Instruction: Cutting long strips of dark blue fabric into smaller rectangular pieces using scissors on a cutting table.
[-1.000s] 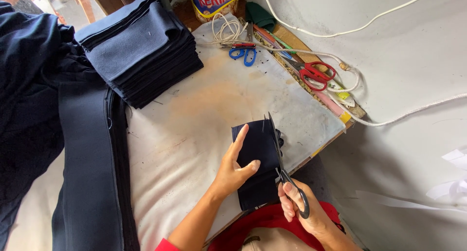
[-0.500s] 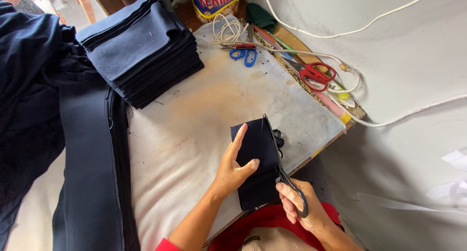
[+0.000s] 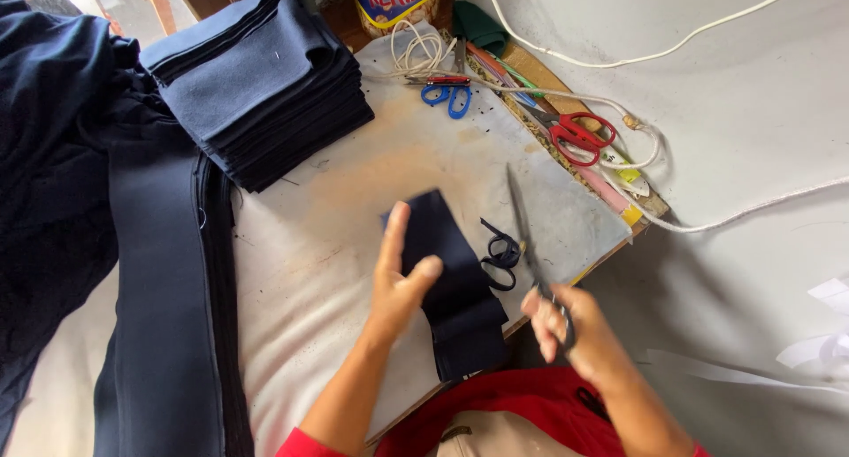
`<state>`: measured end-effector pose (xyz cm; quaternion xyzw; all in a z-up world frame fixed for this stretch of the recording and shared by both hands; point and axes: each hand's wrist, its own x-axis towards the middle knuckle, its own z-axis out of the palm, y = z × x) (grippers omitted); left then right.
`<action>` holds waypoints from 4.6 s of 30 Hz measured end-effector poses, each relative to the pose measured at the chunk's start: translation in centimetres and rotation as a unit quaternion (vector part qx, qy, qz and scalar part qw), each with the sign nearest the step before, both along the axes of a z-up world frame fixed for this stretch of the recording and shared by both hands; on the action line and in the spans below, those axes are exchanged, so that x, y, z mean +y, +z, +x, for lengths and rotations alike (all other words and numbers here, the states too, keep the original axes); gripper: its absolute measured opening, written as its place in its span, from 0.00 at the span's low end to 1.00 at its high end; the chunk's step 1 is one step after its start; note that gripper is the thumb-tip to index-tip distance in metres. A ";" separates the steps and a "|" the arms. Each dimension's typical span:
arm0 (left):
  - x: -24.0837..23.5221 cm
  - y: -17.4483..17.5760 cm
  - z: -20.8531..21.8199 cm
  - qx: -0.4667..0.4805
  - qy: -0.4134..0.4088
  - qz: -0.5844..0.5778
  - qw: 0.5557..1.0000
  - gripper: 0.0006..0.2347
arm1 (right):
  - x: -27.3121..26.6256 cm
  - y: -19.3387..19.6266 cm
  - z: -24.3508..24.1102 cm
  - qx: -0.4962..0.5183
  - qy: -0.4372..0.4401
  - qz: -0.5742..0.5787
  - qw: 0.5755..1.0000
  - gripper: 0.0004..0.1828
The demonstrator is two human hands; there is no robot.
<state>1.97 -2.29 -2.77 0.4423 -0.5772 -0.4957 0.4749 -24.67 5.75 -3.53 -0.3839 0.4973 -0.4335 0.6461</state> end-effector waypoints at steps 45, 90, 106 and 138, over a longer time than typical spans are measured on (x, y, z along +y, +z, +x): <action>-3.2 2.0 4.2 0.293 0.061 0.187 0.935 0.34 | -6.6 6.3 9.5 -0.376 0.157 0.053 0.912 0.26; -5.6 -1.4 3.7 0.114 0.205 0.074 0.969 0.31 | -16.7 11.6 13.5 -0.182 0.448 -0.383 0.787 0.28; -5.1 -0.5 3.1 0.188 0.178 0.001 0.966 0.19 | -17.7 4.3 16.1 0.205 0.085 -0.238 0.946 0.10; -5.0 0.0 3.3 0.245 0.187 0.014 0.951 0.15 | -18.1 3.4 16.2 0.294 0.011 -0.410 0.863 0.03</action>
